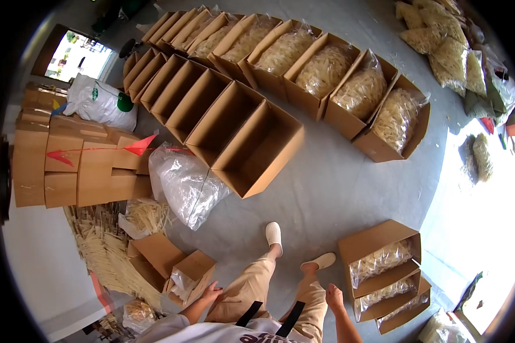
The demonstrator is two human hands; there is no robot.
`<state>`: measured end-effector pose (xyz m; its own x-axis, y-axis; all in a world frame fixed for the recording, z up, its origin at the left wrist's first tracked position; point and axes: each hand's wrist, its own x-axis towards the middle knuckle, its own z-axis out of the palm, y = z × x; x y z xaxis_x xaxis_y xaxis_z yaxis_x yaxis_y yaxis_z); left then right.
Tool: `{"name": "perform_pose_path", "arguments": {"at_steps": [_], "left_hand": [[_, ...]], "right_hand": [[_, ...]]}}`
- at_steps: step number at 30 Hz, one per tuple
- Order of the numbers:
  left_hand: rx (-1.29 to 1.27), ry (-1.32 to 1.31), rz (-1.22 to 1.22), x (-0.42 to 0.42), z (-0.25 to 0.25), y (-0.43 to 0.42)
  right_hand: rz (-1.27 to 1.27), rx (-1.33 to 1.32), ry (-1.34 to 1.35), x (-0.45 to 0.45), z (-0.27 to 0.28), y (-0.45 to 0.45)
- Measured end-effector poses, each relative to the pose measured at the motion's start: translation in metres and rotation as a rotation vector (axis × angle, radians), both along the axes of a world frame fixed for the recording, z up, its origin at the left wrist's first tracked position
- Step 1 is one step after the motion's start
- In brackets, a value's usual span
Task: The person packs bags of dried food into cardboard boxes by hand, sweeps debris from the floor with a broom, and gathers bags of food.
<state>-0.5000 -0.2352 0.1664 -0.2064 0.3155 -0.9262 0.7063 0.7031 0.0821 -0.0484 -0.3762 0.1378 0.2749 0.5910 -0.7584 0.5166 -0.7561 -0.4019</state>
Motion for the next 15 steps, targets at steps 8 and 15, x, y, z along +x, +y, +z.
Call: {"name": "perform_pose_path", "arguments": {"at_steps": [8, 15], "left_hand": [[0.117, -0.310, 0.422, 0.026, 0.049, 0.102], [0.301, -0.429, 0.587, 0.009, 0.075, 0.154]], "right_hand": [[0.011, 0.044, 0.029, -0.022, 0.048, 0.063], [-0.345, 0.030, 0.242, -0.026, 0.071, 0.160]]}}
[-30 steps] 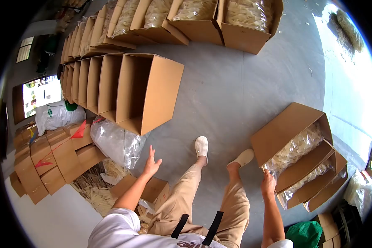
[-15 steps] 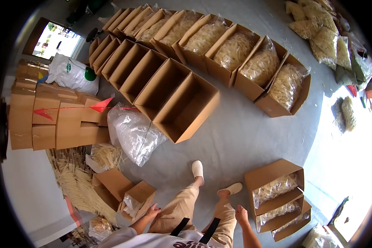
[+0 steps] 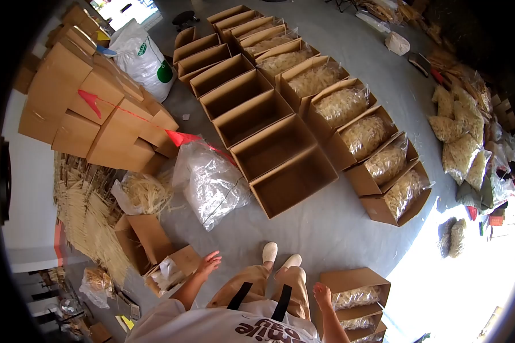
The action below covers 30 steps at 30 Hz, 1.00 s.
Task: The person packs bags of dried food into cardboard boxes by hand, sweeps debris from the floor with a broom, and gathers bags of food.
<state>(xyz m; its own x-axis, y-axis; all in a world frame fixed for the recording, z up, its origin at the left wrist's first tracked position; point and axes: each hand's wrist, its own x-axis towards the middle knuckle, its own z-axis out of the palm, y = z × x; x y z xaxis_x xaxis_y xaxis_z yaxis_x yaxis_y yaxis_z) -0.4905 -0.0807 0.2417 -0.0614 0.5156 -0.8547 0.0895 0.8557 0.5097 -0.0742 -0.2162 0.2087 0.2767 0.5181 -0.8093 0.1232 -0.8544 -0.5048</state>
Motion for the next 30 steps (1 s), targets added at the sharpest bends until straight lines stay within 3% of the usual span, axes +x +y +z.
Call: {"name": "perform_pose_path", "arguments": {"at_steps": [3, 8, 15, 21, 25, 30], "left_hand": [[0.016, 0.024, 0.047, -0.020, -0.011, -0.013], [-0.089, 0.060, 0.124, -0.034, 0.019, -0.016], [-0.097, -0.026, 0.476, -0.038, 0.040, -0.029], [-0.181, -0.053, 0.559, -0.051, 0.041, -0.047], [-0.194, -0.133, 0.576, -0.086, 0.044, -0.037], [-0.185, -0.098, 0.672, -0.167, 0.043, -0.025]], "right_hand": [[0.004, 0.013, 0.041, 0.003, -0.004, 0.030], [0.047, -0.118, 0.105, 0.019, -0.005, 0.087], [0.231, -0.189, -0.002, 0.062, -0.032, 0.179], [0.333, 0.026, -0.109, -0.004, 0.034, 0.303], [0.332, 0.085, -0.044, -0.053, 0.033, 0.324], [0.330, -0.046, 0.034, -0.123, 0.028, 0.321]]}}
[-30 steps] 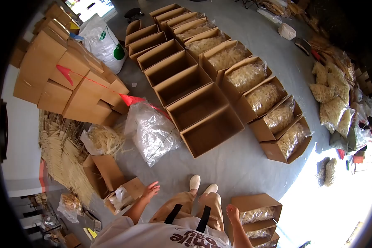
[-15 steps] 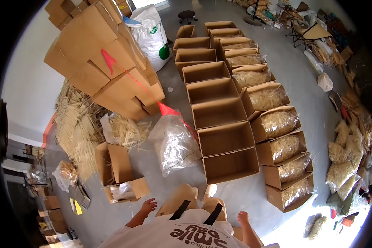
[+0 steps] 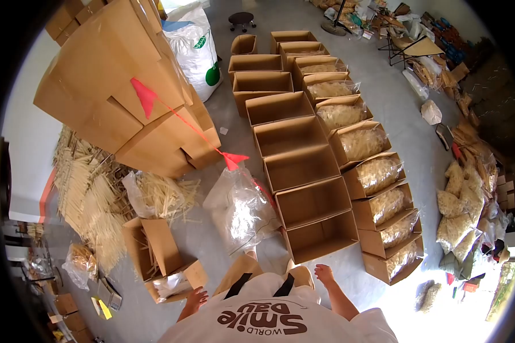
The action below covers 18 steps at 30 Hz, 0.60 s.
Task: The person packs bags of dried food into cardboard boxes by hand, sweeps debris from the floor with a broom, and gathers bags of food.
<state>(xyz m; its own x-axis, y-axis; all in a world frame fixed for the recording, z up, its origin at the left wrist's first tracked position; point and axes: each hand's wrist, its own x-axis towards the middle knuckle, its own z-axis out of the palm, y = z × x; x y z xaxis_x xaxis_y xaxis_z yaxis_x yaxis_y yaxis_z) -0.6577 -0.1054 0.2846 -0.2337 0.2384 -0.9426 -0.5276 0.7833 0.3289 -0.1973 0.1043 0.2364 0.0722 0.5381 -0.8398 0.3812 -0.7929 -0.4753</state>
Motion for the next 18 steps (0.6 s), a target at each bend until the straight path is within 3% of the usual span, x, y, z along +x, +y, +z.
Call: {"name": "perform_pose_path", "arguments": {"at_steps": [4, 8, 13, 18], "left_hand": [[0.036, 0.013, 0.172, -0.073, -0.008, 0.022], [0.071, 0.172, 0.139, -0.112, 0.001, 0.055], [0.126, 0.078, 0.143, -0.126, -0.005, 0.081], [0.121, 0.003, -0.045, -0.119, -0.007, 0.115]], "right_hand": [[-0.023, -0.052, -0.009, -0.048, -0.002, 0.002], [0.008, -0.006, -0.006, -0.097, 0.004, 0.021], [0.061, 0.026, 0.035, -0.137, 0.014, 0.047], [0.012, 0.053, 0.037, -0.146, 0.019, 0.054]]}}
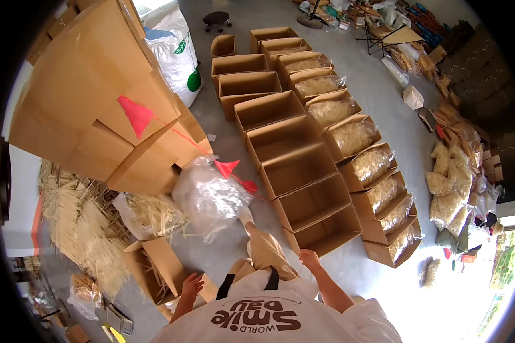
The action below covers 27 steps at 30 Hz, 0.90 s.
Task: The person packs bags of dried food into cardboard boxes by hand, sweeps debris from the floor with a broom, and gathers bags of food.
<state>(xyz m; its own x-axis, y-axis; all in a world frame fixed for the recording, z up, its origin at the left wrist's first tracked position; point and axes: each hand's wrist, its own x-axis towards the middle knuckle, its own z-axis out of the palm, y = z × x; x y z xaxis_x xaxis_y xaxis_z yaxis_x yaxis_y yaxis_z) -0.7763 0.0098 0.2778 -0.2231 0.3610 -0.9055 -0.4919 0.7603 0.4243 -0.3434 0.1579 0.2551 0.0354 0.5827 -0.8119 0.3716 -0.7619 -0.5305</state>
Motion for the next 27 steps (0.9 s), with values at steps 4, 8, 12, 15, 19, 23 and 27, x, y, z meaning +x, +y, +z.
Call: {"name": "perform_pose_path", "arguments": {"at_steps": [4, 8, 12, 15, 19, 23, 27], "left_hand": [[0.009, -0.024, -0.026, -0.002, -0.011, 0.012], [0.047, -0.030, 0.042, -0.014, -0.017, 0.015], [-0.003, 0.004, 0.117, -0.026, -0.024, 0.002], [-0.166, 0.100, 0.084, -0.028, -0.050, -0.013], [0.070, 0.575, -0.255, -0.011, -0.067, 0.035], [0.211, 0.328, -0.179, -0.002, -0.019, 0.171], [0.428, 0.268, -0.296, -0.021, 0.007, 0.248]], "right_hand": [[-0.035, 0.020, -0.107, 0.010, -0.004, -0.017], [-0.037, -0.101, -0.142, 0.033, -0.017, -0.030], [0.076, -0.122, -0.207, 0.036, -0.010, -0.011], [0.052, -0.066, -0.163, 0.021, 0.010, 0.020], [0.001, -0.032, -0.064, -0.012, 0.027, 0.071], [0.249, 0.051, -0.124, -0.022, -0.004, 0.107], [0.721, 0.240, -0.268, -0.041, -0.029, 0.170]]}}
